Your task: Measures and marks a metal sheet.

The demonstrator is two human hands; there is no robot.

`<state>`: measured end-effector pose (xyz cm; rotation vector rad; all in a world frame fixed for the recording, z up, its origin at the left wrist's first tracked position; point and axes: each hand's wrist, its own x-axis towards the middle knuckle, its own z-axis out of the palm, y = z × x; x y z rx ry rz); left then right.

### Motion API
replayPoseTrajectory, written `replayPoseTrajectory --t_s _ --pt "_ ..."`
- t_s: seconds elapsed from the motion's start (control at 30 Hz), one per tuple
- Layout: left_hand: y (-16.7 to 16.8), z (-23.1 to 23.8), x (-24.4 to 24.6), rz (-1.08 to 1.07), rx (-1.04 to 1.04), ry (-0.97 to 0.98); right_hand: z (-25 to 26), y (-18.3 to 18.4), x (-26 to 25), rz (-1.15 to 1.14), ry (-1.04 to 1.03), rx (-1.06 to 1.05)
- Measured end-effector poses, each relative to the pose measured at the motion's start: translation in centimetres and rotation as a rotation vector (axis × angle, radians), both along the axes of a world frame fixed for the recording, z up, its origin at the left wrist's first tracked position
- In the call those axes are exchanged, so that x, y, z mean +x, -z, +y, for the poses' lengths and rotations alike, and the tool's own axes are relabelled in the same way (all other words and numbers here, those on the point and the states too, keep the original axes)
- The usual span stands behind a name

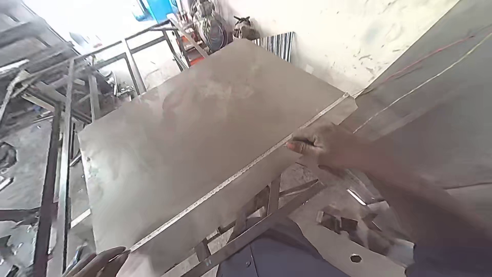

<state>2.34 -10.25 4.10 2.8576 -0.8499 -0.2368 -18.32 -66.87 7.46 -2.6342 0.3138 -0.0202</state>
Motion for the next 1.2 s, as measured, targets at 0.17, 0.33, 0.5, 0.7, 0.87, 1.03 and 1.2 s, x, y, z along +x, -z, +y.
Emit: replayPoseTrajectory --t_s 0.17,0.33,0.5,0.7,0.87,1.03,1.2 --pt "-1.2 -9.6 4.7 0.151 -0.108 0.061 1.4 0.9 -2.2 -0.053 0.029 0.103" --pt "-1.5 -15.2 10.6 0.392 -0.339 -0.051 -0.8 2.1 -3.5 -0.134 0.357 0.074" --pt "-1.6 -17.7 13.7 0.373 -0.400 -0.160 -11.2 10.3 -6.0 -0.454 1.116 0.317" --pt "-1.5 -21.6 16.8 0.332 -0.318 -0.241 -10.4 14.7 -3.1 -0.642 1.043 1.193" --pt "-1.3 -27.9 19.5 0.328 -0.251 -0.191 -7.7 13.7 -3.8 -0.720 1.078 1.339" --pt "-0.8 -35.1 21.7 0.205 -0.156 -0.025 -2.2 14.2 -9.5 -0.729 1.037 1.386" --pt "0.0 -44.3 23.3 0.223 -0.121 0.032 -0.1 13.7 -13.1 -0.785 1.101 1.432"
